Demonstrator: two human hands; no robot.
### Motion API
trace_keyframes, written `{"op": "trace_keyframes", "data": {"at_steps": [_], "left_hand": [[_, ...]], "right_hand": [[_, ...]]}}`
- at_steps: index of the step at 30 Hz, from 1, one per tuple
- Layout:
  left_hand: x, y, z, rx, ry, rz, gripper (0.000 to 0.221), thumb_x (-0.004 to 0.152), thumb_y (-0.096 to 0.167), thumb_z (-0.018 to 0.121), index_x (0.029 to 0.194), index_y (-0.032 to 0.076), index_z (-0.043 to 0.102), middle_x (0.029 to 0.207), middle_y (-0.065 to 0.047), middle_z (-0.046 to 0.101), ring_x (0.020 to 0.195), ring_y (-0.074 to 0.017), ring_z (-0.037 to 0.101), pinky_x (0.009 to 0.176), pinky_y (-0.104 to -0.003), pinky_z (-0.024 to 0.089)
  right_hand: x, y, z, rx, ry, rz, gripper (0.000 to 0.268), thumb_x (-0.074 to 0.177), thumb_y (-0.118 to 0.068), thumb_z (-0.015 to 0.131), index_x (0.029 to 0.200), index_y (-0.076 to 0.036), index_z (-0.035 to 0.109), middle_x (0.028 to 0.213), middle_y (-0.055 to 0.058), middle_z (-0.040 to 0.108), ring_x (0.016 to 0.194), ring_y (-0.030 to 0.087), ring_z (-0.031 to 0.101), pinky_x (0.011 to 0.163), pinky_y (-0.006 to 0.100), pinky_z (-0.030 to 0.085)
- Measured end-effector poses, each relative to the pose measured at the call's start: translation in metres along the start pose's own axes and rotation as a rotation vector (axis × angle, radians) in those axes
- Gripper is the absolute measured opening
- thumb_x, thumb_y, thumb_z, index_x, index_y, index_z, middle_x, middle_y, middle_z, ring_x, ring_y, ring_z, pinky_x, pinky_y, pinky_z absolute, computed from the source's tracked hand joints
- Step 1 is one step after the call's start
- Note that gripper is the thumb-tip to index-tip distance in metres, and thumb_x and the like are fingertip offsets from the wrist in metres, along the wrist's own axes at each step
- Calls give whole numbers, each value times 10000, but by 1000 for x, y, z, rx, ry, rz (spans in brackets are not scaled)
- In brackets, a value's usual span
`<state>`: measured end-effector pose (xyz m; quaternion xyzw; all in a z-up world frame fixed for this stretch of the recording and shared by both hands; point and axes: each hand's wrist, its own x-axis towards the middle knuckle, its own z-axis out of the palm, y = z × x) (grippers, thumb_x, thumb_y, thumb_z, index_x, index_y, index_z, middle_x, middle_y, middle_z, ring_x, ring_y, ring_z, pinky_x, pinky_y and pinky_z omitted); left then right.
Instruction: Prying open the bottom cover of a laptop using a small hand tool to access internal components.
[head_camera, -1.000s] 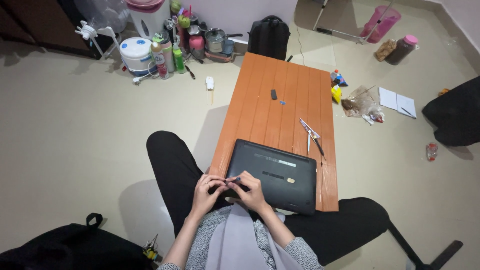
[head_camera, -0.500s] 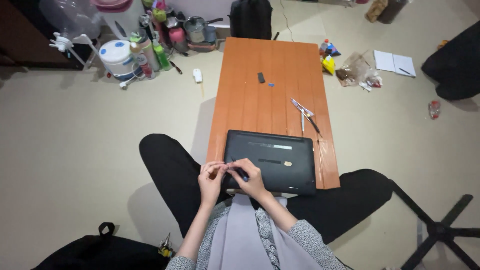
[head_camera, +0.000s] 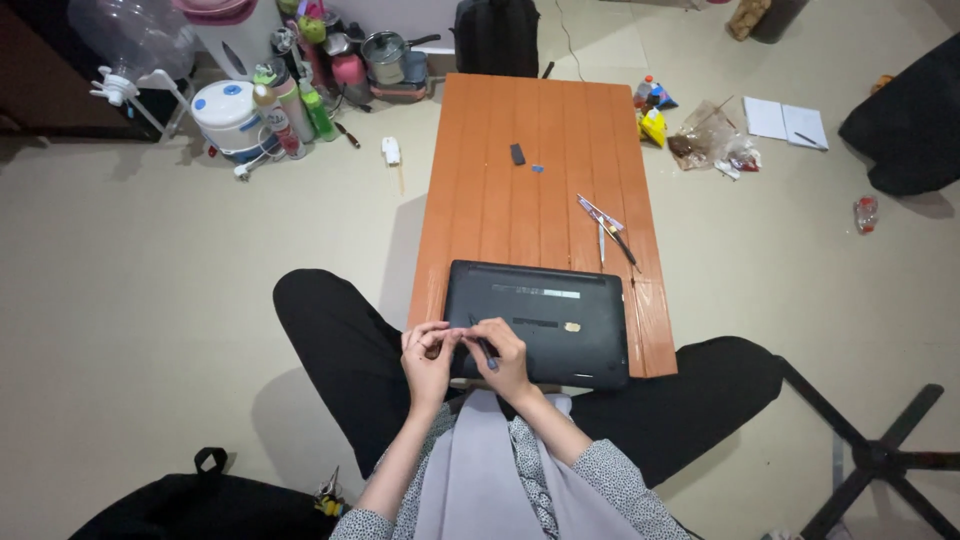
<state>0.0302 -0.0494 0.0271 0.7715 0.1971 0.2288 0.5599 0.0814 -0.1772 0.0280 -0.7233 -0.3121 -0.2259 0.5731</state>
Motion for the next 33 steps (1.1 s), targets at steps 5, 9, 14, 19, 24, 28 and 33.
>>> {"op": "trace_keyframes", "data": {"at_steps": [5, 9, 14, 19, 24, 28, 33], "left_hand": [[1, -4, -3, -19, 6, -12, 121, 863, 232, 805, 859, 111, 797, 955, -28, 729, 1083, -215, 558, 961, -368, 444], [1, -14, -2, -41, 15, 53, 109, 886, 249, 783, 846, 148, 794, 946, -24, 736, 1025, -219, 585, 956, -371, 449], [-1, -22, -13, 42, 28, 157, 197, 983, 281, 650, 897, 180, 796, 1020, 0, 721, 1055, -228, 589, 978, -389, 456], [-3, -32, -14, 199, 158, 284, 119, 959, 207, 665, 988, 169, 773, 1162, -37, 646, 1150, -286, 535, 1002, -441, 432], [2, -46, -8, 369, 150, 147, 163, 882, 168, 672, 1017, 228, 740, 1313, -30, 565, 1286, -327, 432, 1043, -488, 359], [4, -47, -8, 368, 124, 129, 193, 877, 147, 667, 1040, 223, 737, 1336, -50, 549, 1307, -343, 416, 1052, -499, 356], [6, -58, -7, 378, 96, 110, 223, 879, 182, 668, 1069, 274, 740, 1371, -21, 527, 1327, -320, 397, 1069, -490, 346]], "right_hand": [[6, -7, -2, 10, -73, 36, 133, 814, -2, 808, 861, -116, 757, 794, 13, 776, 777, 223, 726, 712, 325, 597], [5, -7, 1, -20, -112, 94, 121, 822, -33, 817, 864, -126, 752, 810, 9, 775, 791, 206, 725, 741, 305, 588], [18, -5, -18, -31, -8, 265, 102, 857, -77, 812, 916, -131, 747, 842, 30, 768, 837, 218, 734, 770, 332, 575], [40, 32, -104, -112, 222, 335, 62, 948, -97, 765, 985, -118, 720, 928, 71, 747, 930, 215, 704, 852, 370, 531], [43, 121, -204, -307, 482, 399, 197, 922, -85, 851, 1034, -146, 701, 876, 15, 698, 802, 122, 648, 765, 259, 520], [16, 161, -220, -322, 564, 522, 240, 869, -72, 868, 981, -171, 680, 862, -26, 708, 794, 80, 652, 723, 197, 502], [9, 182, -217, -457, 480, 598, 231, 818, -73, 870, 954, -198, 731, 801, -15, 721, 743, 96, 681, 726, 221, 538]]}}
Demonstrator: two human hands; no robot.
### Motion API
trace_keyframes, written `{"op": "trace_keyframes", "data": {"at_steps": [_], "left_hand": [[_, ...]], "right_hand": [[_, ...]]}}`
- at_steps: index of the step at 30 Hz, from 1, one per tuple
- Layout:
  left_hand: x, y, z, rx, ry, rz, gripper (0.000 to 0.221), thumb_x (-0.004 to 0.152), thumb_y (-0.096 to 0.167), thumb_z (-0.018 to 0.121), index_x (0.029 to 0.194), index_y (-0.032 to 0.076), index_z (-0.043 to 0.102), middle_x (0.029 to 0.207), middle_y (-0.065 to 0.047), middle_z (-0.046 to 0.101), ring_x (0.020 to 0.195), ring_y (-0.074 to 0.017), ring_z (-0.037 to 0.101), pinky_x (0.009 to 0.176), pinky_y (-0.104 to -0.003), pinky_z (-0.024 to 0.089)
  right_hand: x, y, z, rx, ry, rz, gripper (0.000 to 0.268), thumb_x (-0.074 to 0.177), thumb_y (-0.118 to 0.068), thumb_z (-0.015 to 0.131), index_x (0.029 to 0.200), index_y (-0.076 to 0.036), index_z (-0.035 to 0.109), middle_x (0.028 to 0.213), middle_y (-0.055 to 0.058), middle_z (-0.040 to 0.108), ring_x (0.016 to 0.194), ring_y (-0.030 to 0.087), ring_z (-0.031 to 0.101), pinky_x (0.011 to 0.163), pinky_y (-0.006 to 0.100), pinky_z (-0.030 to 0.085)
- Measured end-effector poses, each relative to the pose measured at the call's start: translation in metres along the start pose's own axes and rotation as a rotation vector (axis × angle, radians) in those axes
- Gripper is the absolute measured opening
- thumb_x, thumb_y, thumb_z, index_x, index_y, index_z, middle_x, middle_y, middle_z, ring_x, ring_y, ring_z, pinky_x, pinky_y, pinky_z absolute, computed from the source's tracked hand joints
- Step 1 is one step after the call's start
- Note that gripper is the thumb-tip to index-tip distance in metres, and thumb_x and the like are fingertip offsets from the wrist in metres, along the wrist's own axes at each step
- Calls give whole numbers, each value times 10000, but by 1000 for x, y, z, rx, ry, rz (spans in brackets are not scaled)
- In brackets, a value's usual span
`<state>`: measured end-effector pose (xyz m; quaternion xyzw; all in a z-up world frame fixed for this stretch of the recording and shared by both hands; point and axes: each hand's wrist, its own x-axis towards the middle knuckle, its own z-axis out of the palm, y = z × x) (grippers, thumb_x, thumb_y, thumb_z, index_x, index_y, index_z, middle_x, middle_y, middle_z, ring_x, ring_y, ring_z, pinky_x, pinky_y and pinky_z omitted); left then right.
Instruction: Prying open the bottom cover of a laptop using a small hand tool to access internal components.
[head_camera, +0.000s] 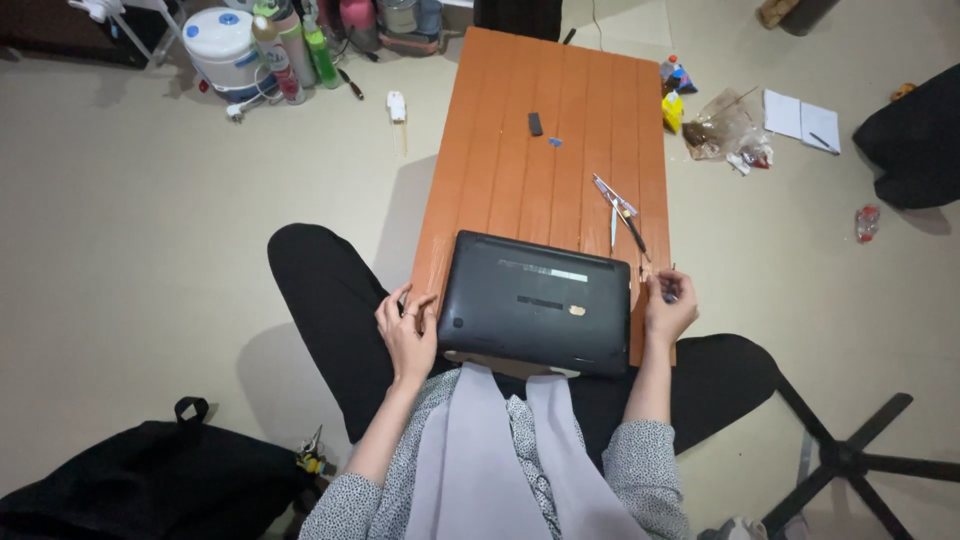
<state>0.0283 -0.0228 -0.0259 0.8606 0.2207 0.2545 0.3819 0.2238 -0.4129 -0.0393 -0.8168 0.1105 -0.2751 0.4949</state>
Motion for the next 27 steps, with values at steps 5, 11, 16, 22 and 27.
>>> {"op": "trace_keyframes", "data": {"at_steps": [5, 11, 16, 22, 27], "left_hand": [[2, 0, -1, -10, -10, -10, 216, 898, 183, 652, 1070, 274, 744, 1367, -27, 537, 1330, -317, 407, 1076, -490, 351], [0, 0, -2, -32, -39, -58, 228, 890, 195, 652, 1077, 281, 752, 1379, -12, 534, 1344, -303, 400, 1098, -482, 334], [4, 4, -3, -43, -59, -75, 226, 900, 196, 638, 1083, 271, 747, 1393, -15, 516, 1353, -313, 388, 1101, -486, 333], [2, 3, -2, -38, -51, -60, 202, 923, 214, 642, 1088, 269, 744, 1382, -17, 531, 1355, -314, 397, 1093, -495, 339], [13, 12, 8, 41, -36, -113, 317, 898, 102, 590, 1139, 277, 698, 1339, -6, 525, 1330, -297, 372, 1050, -526, 317]], "right_hand": [[-11, -15, -3, -190, -120, -91, 165, 854, -127, 841, 971, -172, 733, 827, 33, 735, 821, 263, 711, 797, 371, 524], [-15, -18, -7, -237, -142, -94, 191, 845, -122, 841, 995, -179, 737, 854, 15, 750, 866, 275, 718, 832, 384, 522], [-7, -2, -1, -209, -154, -87, 203, 840, -118, 828, 1006, -195, 740, 882, 12, 760, 884, 270, 723, 828, 385, 531], [-6, 2, -5, -45, -7, -83, 243, 878, -75, 804, 1086, -174, 723, 914, 56, 739, 872, 242, 723, 798, 341, 553], [-28, -24, -19, 154, 114, 12, 142, 1001, -66, 692, 1119, -142, 677, 1035, 85, 758, 1007, 182, 723, 856, 306, 545]]}}
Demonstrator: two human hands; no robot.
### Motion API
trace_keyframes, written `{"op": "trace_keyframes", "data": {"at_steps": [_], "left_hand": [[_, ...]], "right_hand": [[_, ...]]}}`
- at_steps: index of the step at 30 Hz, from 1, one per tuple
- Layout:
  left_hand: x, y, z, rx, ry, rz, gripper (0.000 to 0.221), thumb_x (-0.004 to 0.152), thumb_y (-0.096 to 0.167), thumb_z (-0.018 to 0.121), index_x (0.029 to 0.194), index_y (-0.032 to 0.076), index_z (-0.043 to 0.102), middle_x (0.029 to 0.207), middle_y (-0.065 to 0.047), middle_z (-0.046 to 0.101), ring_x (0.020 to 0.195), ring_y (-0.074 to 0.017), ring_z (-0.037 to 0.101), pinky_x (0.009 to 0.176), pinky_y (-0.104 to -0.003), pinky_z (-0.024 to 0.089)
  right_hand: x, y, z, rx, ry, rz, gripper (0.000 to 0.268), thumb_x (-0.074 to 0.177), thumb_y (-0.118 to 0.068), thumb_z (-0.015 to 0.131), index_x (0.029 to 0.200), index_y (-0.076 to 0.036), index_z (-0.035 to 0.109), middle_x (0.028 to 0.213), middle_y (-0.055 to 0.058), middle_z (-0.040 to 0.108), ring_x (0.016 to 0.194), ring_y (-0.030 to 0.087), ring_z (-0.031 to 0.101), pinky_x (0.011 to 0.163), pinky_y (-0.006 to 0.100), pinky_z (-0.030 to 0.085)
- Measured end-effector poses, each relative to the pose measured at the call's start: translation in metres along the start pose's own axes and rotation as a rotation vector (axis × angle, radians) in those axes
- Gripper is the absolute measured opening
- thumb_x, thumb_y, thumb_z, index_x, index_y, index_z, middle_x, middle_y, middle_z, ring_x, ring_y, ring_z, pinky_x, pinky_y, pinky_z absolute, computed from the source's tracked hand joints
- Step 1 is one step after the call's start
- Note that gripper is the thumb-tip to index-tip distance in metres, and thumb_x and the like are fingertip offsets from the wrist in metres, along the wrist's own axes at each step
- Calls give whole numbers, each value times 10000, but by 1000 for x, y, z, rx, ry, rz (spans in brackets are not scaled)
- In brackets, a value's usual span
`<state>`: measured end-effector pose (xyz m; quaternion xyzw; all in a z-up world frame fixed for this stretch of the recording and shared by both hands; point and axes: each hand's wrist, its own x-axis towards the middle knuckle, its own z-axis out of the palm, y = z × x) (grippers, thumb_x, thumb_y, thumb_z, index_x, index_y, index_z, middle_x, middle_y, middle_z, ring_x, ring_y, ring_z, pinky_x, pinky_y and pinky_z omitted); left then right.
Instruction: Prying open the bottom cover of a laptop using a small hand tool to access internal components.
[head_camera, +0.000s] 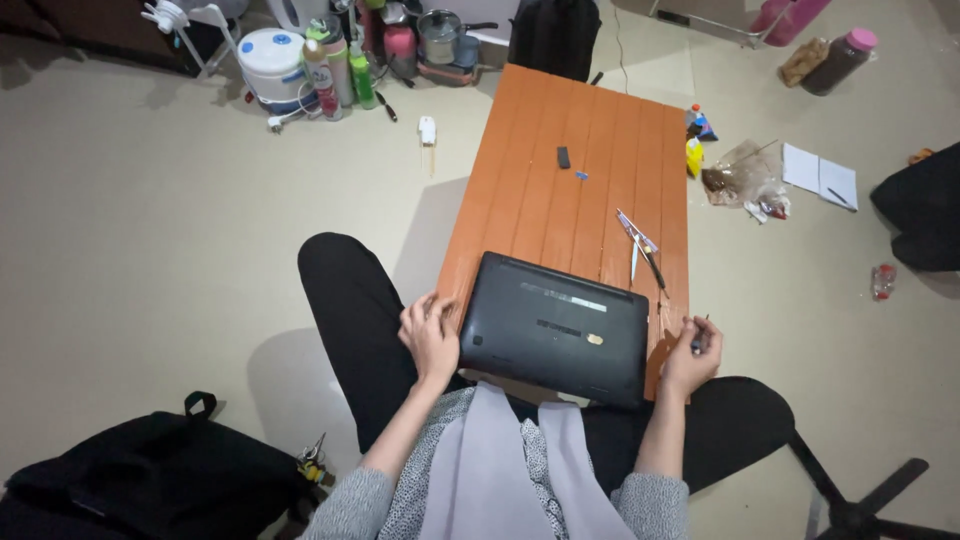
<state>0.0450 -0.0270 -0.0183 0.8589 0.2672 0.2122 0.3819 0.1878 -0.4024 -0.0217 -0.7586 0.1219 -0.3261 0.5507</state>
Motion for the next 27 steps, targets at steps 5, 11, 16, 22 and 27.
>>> {"op": "trace_keyframes", "data": {"at_steps": [5, 11, 16, 22, 27], "left_hand": [[36, 66, 6, 28, -36, 114, 333, 904, 138, 595, 1206, 261, 667, 1324, -11, 543, 1339, -285, 383, 1052, -567, 306], [63, 93, 61, 183, -318, 533, 484, 972, 368, 562, 1424, 197, 531, 1463, -109, 497, 1445, -297, 365, 1131, -550, 296], [75, 84, 78, 337, -442, 603, 578, 991, 529, 474, 1484, 229, 478, 1521, -88, 484, 1498, -254, 324, 1226, -489, 158], [71, 90, 54, 309, -490, 543, 544, 1003, 506, 487, 1439, 183, 519, 1437, -84, 536, 1456, -235, 370, 1234, -469, 158], [68, 89, 47, 313, -493, 468, 548, 991, 520, 492, 1418, 179, 532, 1413, -77, 547, 1443, -219, 381, 1238, -473, 145]], "right_hand": [[-36, -24, -6, 33, -28, 18, 121, 1061, -57, 598, 1167, -69, 654, 1079, 161, 744, 1096, 259, 707, 925, 359, 545], [-35, -31, -3, 80, -18, 150, 156, 1073, -109, 552, 1189, -132, 653, 1096, 79, 741, 933, 111, 652, 832, 273, 530], [-33, -29, 1, 78, -24, 151, 156, 1068, -102, 553, 1179, -146, 654, 1086, 81, 744, 911, 95, 633, 831, 246, 514], [-40, -47, 2, 128, -25, 127, 158, 1062, -79, 554, 1174, -122, 656, 1073, 111, 742, 887, 93, 603, 807, 248, 553], [-39, -43, 0, 134, -47, 112, 149, 1066, -91, 554, 1171, -130, 651, 1078, 112, 741, 936, 113, 622, 834, 246, 556]]}}
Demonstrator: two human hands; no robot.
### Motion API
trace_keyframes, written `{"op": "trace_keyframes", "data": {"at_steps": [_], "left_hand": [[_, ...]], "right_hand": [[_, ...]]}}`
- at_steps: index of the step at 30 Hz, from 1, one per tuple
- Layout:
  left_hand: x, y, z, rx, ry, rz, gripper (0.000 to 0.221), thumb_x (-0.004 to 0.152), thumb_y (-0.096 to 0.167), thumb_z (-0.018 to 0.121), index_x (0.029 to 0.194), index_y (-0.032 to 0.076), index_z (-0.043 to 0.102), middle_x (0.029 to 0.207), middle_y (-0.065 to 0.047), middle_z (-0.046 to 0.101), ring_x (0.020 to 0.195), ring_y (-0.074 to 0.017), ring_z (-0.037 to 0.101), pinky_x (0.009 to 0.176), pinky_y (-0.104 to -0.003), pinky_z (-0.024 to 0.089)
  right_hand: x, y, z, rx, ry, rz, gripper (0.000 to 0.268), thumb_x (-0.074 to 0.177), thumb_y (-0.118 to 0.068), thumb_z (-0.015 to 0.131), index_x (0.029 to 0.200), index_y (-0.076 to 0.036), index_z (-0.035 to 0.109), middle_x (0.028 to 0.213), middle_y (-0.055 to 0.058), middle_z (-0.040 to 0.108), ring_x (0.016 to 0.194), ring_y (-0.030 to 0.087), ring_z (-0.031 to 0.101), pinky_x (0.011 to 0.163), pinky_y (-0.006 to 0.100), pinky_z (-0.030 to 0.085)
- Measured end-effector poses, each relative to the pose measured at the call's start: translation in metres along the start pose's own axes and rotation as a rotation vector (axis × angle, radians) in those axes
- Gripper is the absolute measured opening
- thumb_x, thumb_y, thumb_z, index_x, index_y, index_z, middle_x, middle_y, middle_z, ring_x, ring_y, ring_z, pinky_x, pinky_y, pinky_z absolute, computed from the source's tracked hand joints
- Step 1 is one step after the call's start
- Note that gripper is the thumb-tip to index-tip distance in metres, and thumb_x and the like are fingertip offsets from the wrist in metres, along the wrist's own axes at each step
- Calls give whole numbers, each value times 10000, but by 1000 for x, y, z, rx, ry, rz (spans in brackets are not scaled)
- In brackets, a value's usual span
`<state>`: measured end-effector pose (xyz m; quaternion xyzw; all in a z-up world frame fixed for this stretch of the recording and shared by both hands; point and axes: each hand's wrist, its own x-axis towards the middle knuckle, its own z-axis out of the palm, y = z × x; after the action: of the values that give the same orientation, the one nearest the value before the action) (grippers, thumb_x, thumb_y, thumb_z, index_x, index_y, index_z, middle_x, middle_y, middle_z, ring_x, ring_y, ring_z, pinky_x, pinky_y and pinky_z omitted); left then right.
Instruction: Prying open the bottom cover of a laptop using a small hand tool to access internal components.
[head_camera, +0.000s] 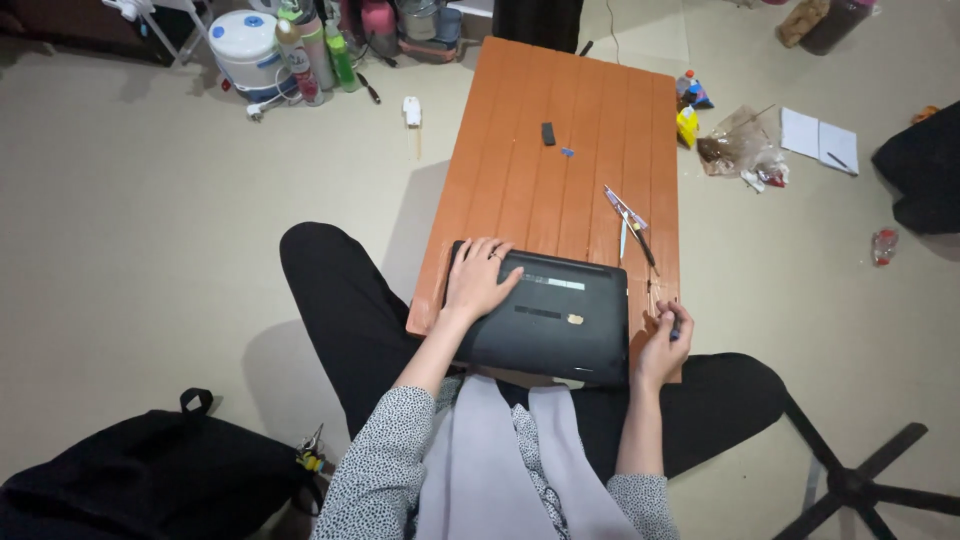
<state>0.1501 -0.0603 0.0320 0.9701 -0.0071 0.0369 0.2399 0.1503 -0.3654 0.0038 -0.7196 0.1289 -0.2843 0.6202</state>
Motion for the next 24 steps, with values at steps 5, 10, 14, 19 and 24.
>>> {"op": "trace_keyframes", "data": {"at_steps": [5, 10, 14, 19, 24], "left_hand": [[-4, 0, -5, -49, 25, -32, 520, 1012, 501, 472, 1383, 149, 562, 1381, -92, 565, 1425, -220, 397, 1234, -475, 135], [6, -15, 27, -6, 130, -31, 392, 1063, 404, 418, 1341, 207, 610, 1314, -38, 611, 1382, -166, 442, 1225, -435, 168], [9, -19, 36, -56, 212, -48, 330, 1069, 285, 402, 1265, 216, 659, 1232, -17, 649, 1330, -154, 490, 1209, -420, 204], [14, -23, 40, -102, 245, -81, 307, 1073, 270, 420, 1231, 194, 672, 1215, -15, 653, 1318, -152, 497, 1209, -405, 201], [13, -25, 27, -154, 286, -192, 296, 1066, 276, 458, 1220, 163, 684, 1210, -31, 666, 1301, -172, 538, 1194, -405, 254]], "right_hand": [[3, 2, -2, 124, -10, 65, 159, 1064, -98, 533, 1180, -117, 640, 1085, 118, 728, 892, 105, 601, 825, 270, 609], [4, 7, -3, 122, -21, 69, 176, 1069, -90, 510, 1195, -90, 632, 1106, 137, 717, 887, 104, 603, 804, 281, 627], [3, 4, -2, 65, -21, 50, 177, 1071, -99, 512, 1196, -87, 636, 1092, 120, 728, 857, 73, 579, 787, 245, 609], [2, 2, 1, 50, 0, 17, 164, 1057, -95, 538, 1177, -109, 649, 1051, 106, 743, 882, 73, 596, 791, 201, 539], [5, 15, -3, 44, 3, -21, 213, 1009, -27, 591, 1192, -118, 649, 1058, 125, 749, 959, 115, 647, 818, 250, 549]]}}
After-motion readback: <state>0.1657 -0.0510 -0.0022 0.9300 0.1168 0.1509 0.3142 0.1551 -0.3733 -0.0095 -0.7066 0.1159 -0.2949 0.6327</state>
